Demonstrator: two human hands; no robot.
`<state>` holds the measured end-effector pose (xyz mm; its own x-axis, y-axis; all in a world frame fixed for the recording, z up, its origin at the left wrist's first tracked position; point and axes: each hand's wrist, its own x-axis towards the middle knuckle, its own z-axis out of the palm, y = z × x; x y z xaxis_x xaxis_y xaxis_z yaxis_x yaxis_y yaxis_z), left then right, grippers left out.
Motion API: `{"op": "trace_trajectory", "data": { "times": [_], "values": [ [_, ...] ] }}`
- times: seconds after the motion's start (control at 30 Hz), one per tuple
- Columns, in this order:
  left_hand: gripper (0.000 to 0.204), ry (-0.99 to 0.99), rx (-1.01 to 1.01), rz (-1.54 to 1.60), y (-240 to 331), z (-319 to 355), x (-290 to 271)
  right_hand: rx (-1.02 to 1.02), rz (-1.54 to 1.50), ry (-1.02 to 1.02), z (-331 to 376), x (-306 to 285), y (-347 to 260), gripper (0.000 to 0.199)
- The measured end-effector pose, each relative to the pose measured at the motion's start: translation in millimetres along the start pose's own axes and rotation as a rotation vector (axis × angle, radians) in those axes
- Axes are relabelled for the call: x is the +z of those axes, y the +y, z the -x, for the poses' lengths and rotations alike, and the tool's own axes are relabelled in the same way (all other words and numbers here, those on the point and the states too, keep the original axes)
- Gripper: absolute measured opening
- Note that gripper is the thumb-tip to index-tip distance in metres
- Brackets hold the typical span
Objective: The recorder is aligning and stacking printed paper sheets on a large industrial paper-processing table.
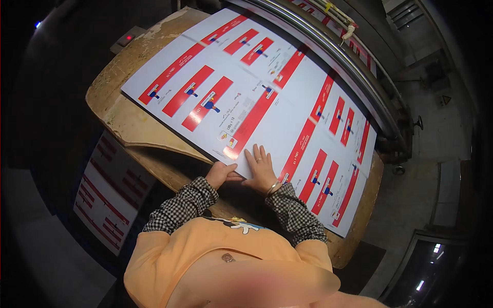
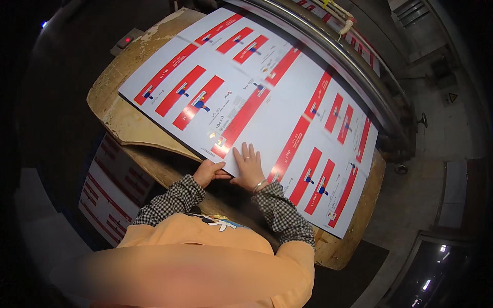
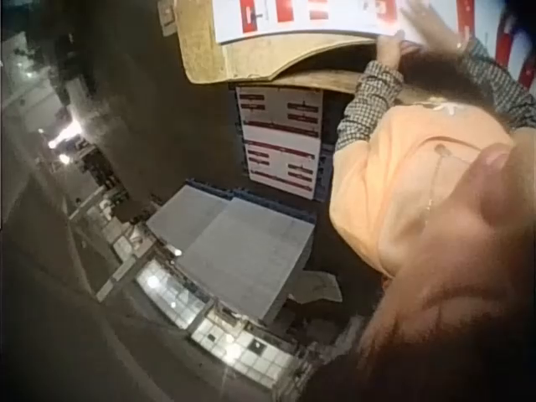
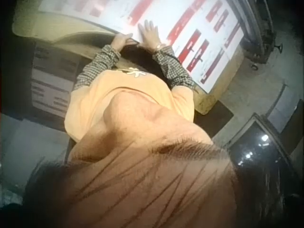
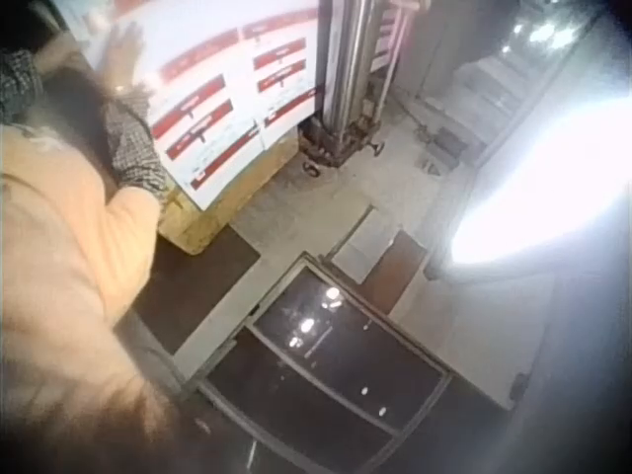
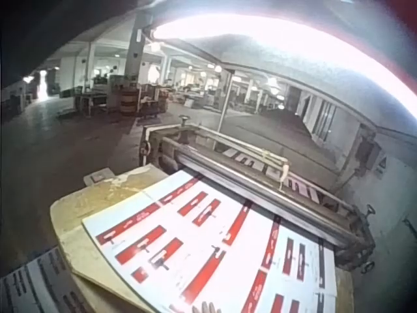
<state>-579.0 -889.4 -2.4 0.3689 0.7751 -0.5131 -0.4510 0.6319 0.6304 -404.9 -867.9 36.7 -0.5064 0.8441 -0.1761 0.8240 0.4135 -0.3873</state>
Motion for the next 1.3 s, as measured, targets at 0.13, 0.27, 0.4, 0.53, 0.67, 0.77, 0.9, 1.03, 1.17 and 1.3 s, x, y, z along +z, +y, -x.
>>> {"op": "trace_trajectory", "data": {
  "times": [0.13, 0.27, 0.4, 0.53, 0.67, 0.77, 0.9, 1.03, 1.17, 1.3],
  "values": [
    [0.033, -0.192, -0.02, -0.085, 7.4, 2.7, -5.5, -0.041, -0.043, 0.014, 1.6, -32.0, 11.8, 0.072],
    [0.036, -0.094, -0.03, -0.025, 2.0, 1.6, -3.6, -0.019, -0.521, -0.054, 4.9, -61.2, 21.7, 0.042],
    [0.034, 0.079, 0.001, -0.039, -33.1, -20.8, -30.1, -0.048, -0.563, 0.097, 13.7, -62.2, 5.8, 0.035],
    [0.033, 0.049, -0.016, -0.1, -10.2, -6.6, -8.2, -0.035, -0.492, 0.096, 13.7, -22.4, 13.4, 0.036],
    [0.033, 0.005, 0.017, 0.005, -8.7, -2.8, -7.0, -0.009, -0.466, 0.052, 3.2, -16.3, 26.7, 0.038],
    [0.033, 0.013, 0.001, -0.014, -7.1, -4.9, -7.5, 0.1, -0.454, 0.167, -23.5, -15.0, 54.9, 0.039],
    [0.033, 0.026, -0.008, -0.045, -3.8, -5.8, -0.8, 0.356, -0.387, 0.328, -46.5, -10.4, 82.0, 0.046],
    [0.031, 0.015, -0.005, -0.022, -4.1, -4.1, -6.1, 0.067, -0.07, 0.041, -19.7, -8.0, 18.7, 0.079],
    [0.03, -0.001, 0.02, -0.057, 0.3, 0.0, -2.2, 0.028, -0.016, -0.008, 2.5, -7.4, 0.6, 0.078],
    [0.033, -0.141, 0.051, -0.138, 3.6, 1.6, -0.9, -0.01, -0.125, -0.062, 9.5, -27.5, 19.0, 0.061]
  ]
}}
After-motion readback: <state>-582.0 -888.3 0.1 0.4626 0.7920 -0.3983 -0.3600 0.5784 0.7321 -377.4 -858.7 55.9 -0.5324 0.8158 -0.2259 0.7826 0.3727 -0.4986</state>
